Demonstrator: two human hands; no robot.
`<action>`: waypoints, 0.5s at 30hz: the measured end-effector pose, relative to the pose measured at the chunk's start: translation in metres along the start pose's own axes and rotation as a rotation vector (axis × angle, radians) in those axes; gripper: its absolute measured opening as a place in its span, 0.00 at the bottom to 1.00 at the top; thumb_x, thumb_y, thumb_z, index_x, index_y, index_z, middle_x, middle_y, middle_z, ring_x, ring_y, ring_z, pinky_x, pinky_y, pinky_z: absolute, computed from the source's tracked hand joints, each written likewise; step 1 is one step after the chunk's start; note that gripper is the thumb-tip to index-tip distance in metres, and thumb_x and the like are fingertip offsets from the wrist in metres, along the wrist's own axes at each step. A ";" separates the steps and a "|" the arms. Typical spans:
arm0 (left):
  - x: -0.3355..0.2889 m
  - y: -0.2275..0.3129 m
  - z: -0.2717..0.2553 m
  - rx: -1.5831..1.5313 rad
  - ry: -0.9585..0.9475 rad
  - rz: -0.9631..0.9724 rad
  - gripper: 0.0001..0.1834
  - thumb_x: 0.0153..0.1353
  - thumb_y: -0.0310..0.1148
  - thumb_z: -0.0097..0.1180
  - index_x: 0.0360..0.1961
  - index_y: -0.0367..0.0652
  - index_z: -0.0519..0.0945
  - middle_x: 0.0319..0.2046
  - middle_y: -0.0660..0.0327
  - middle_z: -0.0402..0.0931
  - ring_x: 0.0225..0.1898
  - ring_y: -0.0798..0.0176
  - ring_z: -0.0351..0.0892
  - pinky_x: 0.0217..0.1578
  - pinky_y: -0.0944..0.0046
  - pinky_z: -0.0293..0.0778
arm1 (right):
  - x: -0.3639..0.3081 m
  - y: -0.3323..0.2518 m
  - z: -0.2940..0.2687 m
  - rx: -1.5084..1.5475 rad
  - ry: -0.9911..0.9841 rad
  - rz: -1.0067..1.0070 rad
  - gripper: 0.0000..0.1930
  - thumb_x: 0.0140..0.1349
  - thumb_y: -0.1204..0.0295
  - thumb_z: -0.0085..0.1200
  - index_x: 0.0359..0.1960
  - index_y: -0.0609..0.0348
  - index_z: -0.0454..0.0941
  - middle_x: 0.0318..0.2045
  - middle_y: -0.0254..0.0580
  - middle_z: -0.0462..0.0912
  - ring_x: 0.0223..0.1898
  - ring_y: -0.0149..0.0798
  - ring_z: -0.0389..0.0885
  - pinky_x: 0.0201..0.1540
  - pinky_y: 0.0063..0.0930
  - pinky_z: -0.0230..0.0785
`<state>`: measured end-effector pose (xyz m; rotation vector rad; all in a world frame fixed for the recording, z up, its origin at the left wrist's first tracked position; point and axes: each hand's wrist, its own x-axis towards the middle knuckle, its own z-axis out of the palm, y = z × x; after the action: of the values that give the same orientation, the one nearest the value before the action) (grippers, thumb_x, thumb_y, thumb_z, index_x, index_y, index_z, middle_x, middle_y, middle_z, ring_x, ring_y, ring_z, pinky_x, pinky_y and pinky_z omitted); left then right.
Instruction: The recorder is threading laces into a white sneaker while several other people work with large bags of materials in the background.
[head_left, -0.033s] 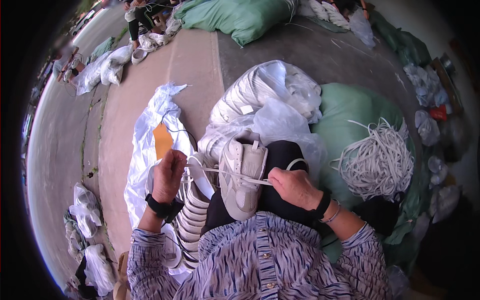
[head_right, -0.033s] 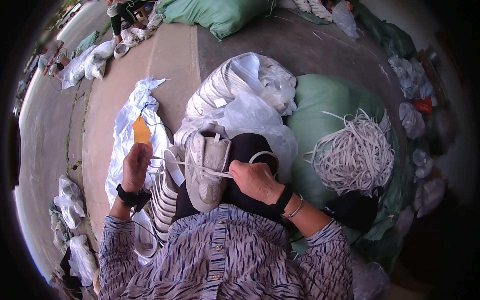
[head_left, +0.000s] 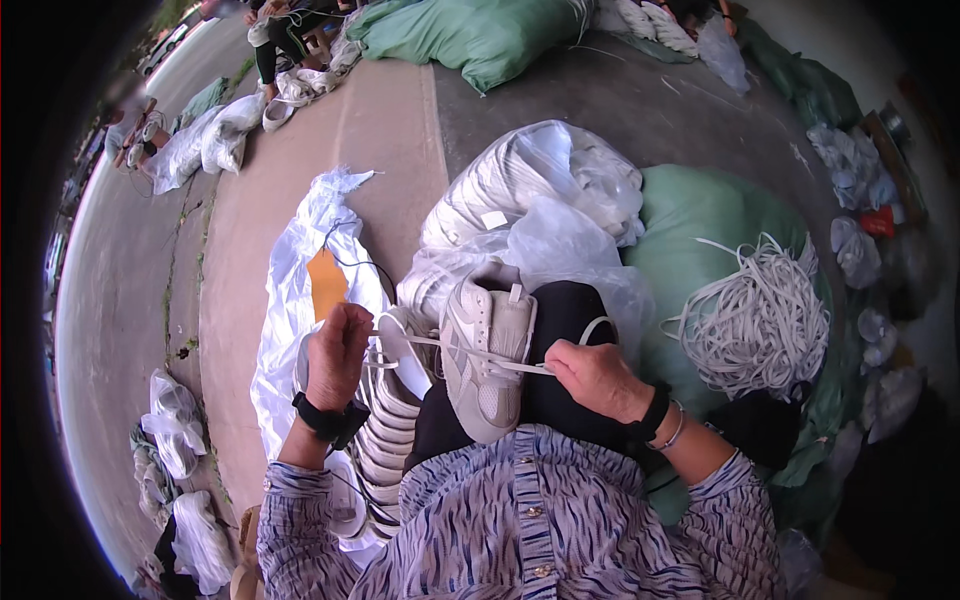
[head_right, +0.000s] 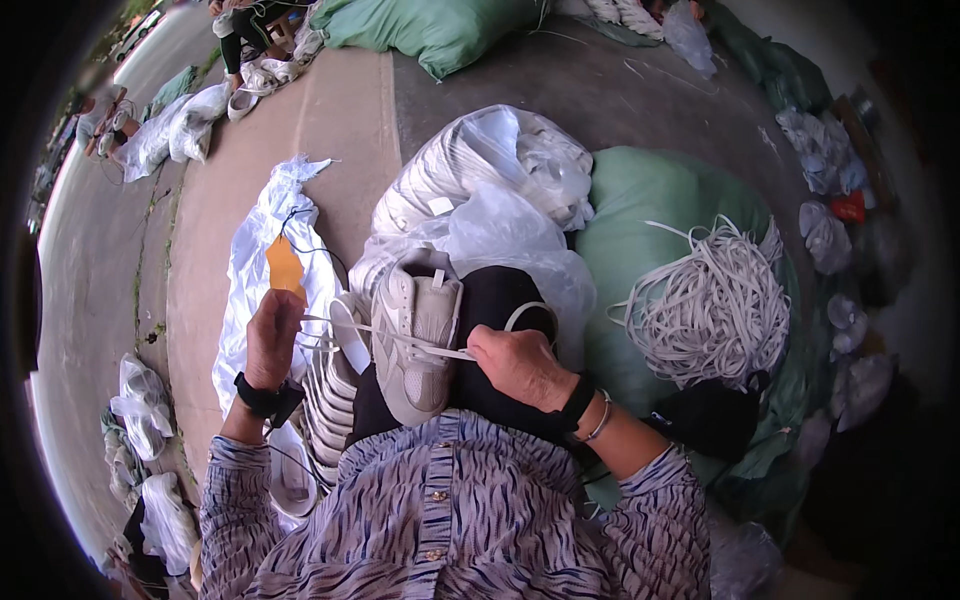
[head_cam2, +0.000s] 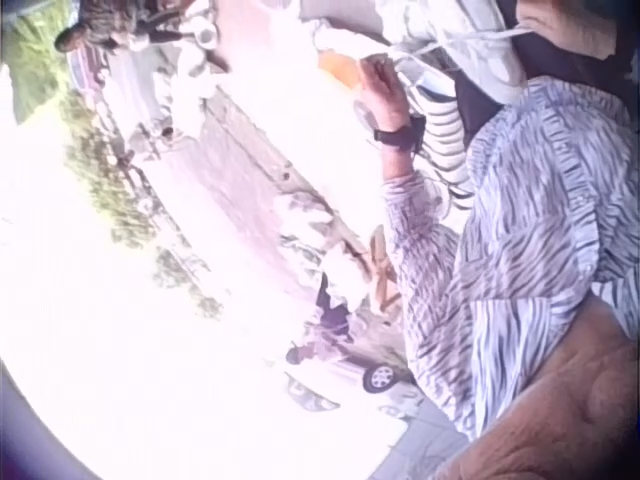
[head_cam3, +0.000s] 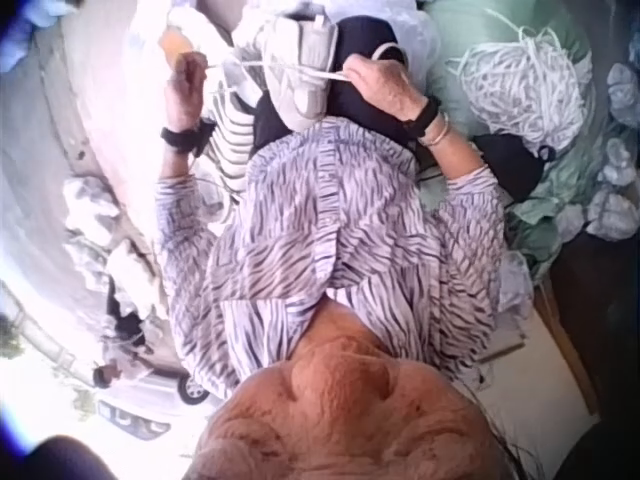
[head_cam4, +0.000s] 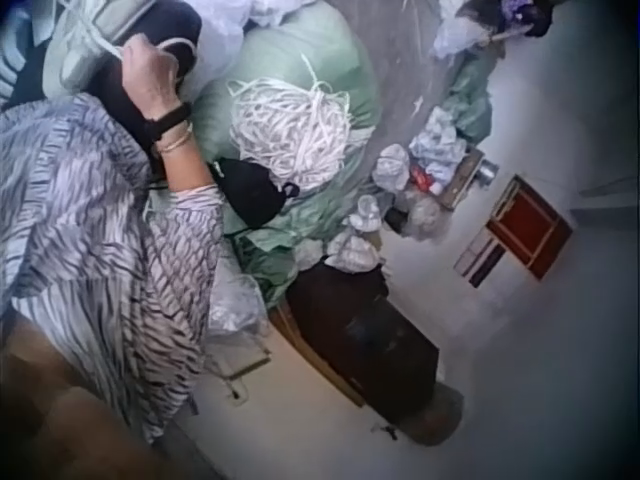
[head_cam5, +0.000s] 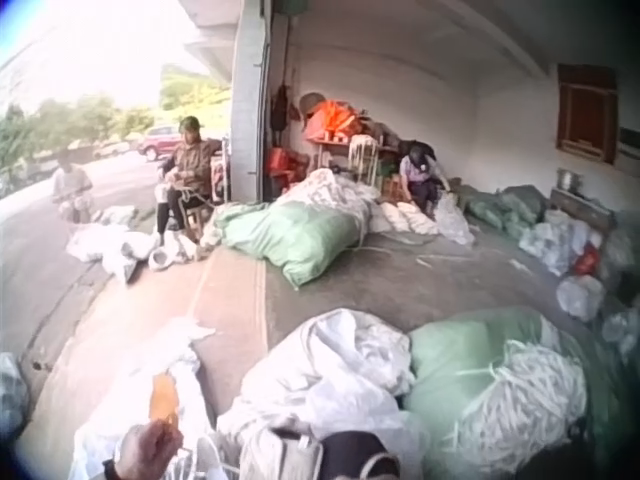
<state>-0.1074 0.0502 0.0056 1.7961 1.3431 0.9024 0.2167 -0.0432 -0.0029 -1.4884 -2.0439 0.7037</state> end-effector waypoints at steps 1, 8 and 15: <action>-0.003 -0.004 0.000 0.008 -0.010 0.005 0.03 0.60 0.22 0.51 0.33 0.38 0.70 0.26 0.63 0.73 0.27 0.73 0.70 0.30 0.71 0.68 | -0.009 0.004 -0.002 0.070 0.011 0.035 0.03 0.59 0.74 0.50 0.31 0.60 0.73 0.20 0.46 0.77 0.23 0.47 0.79 0.25 0.32 0.70; -0.013 -0.065 0.017 0.242 -0.126 -0.071 0.04 0.58 0.25 0.52 0.36 0.40 0.74 0.27 0.57 0.76 0.27 0.62 0.76 0.30 0.66 0.71 | -0.021 0.018 -0.011 0.267 0.267 0.265 0.03 0.56 0.76 0.54 0.30 0.62 0.76 0.22 0.47 0.78 0.25 0.42 0.80 0.28 0.28 0.69; -0.003 -0.001 0.049 0.121 -0.229 -0.097 0.15 0.63 0.23 0.44 0.51 0.40 0.71 0.33 0.58 0.80 0.33 0.67 0.79 0.38 0.66 0.74 | 0.011 0.003 -0.015 0.101 0.377 0.017 0.05 0.57 0.79 0.51 0.36 0.62 0.76 0.24 0.48 0.80 0.26 0.41 0.82 0.26 0.28 0.71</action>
<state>-0.0668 0.0414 -0.0200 1.8448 1.3468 0.5549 0.2258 -0.0302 0.0067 -1.4556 -1.6893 0.4810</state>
